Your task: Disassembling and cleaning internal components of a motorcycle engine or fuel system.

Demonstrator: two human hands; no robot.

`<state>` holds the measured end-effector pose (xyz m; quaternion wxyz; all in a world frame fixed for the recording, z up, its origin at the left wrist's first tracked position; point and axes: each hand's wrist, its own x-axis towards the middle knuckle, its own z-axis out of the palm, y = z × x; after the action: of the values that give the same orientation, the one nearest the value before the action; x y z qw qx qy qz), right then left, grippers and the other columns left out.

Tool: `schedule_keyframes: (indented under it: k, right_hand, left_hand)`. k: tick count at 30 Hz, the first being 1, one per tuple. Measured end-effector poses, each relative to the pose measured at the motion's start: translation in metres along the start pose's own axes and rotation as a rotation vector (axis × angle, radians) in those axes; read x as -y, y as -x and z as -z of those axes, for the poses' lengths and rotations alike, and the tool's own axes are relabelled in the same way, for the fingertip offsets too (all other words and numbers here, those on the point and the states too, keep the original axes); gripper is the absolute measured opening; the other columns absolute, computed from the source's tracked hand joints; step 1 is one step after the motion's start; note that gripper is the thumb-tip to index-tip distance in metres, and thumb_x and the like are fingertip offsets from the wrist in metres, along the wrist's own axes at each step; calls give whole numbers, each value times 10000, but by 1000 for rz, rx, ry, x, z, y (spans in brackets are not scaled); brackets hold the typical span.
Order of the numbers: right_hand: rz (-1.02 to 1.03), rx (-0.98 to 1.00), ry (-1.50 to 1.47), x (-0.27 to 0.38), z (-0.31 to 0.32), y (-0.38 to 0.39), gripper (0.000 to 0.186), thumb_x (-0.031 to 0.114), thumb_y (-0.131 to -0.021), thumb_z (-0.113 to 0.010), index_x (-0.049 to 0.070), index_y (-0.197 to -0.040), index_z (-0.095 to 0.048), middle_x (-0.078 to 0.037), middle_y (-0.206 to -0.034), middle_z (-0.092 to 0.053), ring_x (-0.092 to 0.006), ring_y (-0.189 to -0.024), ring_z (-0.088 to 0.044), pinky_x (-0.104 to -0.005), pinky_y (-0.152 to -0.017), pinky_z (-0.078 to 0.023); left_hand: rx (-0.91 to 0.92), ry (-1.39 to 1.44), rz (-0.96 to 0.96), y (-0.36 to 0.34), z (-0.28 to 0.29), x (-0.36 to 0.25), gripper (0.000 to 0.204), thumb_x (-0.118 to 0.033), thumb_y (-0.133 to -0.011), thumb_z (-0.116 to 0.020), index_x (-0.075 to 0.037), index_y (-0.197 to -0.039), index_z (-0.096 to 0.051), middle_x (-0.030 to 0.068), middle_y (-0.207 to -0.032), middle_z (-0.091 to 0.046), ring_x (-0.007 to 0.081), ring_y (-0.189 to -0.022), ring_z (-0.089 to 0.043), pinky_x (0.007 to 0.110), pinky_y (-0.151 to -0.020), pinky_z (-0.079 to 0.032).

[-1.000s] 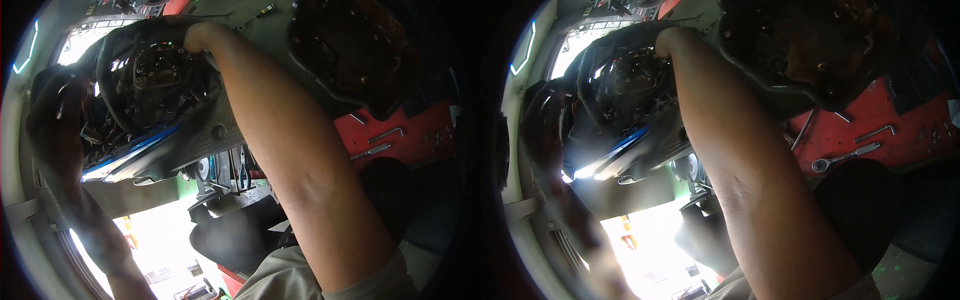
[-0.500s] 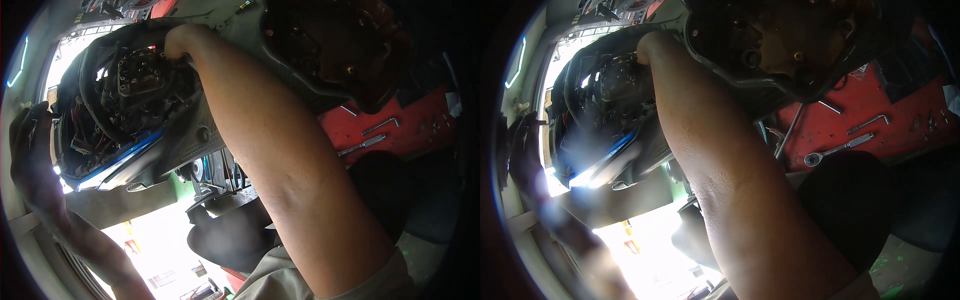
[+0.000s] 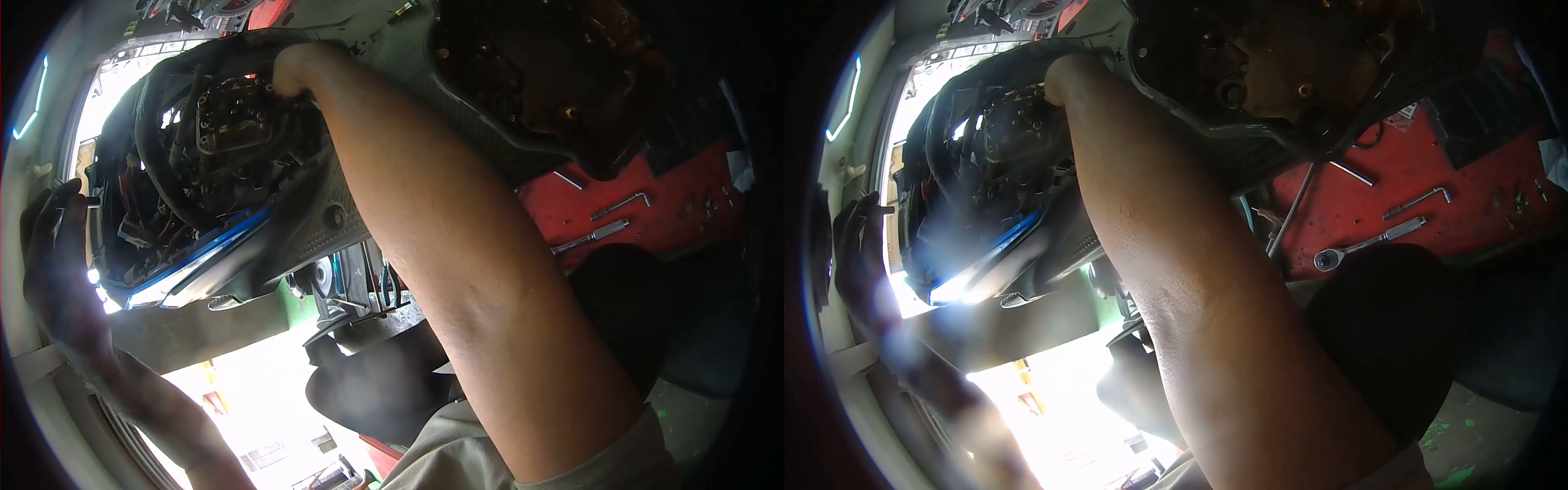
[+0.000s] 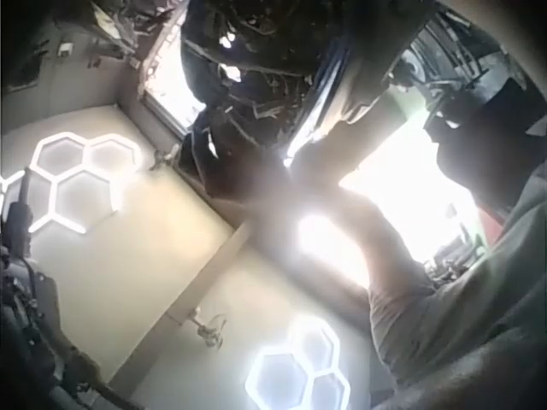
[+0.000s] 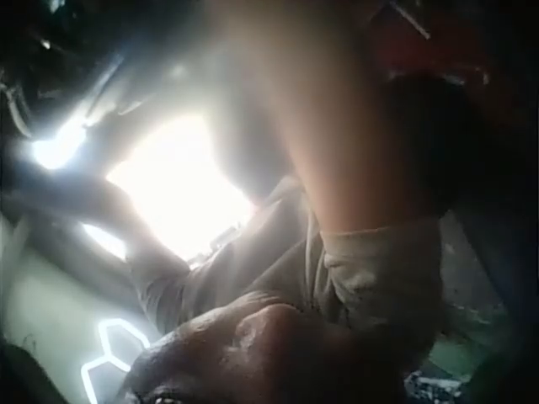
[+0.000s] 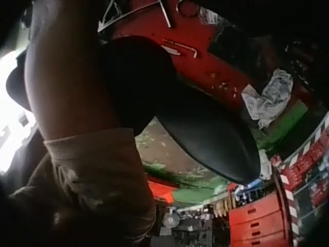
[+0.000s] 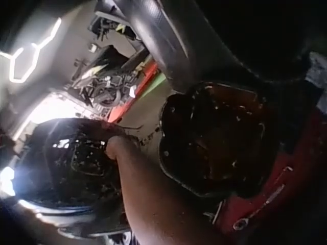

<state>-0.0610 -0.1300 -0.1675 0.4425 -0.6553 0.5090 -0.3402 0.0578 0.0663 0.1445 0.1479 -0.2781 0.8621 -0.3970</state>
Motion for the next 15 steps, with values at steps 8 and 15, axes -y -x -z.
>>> schedule_keyframes:
  k: [8, 15]
  right_hand:
    - [1, 41, 40, 1, -1, -6, 401, 258, -955, -588, 123, -1311, -714, -157, -1409, -639, -336, -1263, -637, -437, -1061, -513]
    - [10, 19, 31, 2, 3, 3, 382, 250, -950, -605, 123, -1288, -729, -167, -1386, -651, -334, -1265, -635, -441, -1063, -505]
  left_hand:
    - [-26, 148, 87, 10, 0, 1, 390, -71, -1009, -453, -17, -1290, -718, 193, -1297, -652, 310, -1207, -637, 404, -1049, -508]
    - [-89, 206, 47, 1, 11, -26, 376, -77, -988, -426, 92, -1164, -712, 210, -1266, -651, 337, -1158, -660, 402, -993, -544]
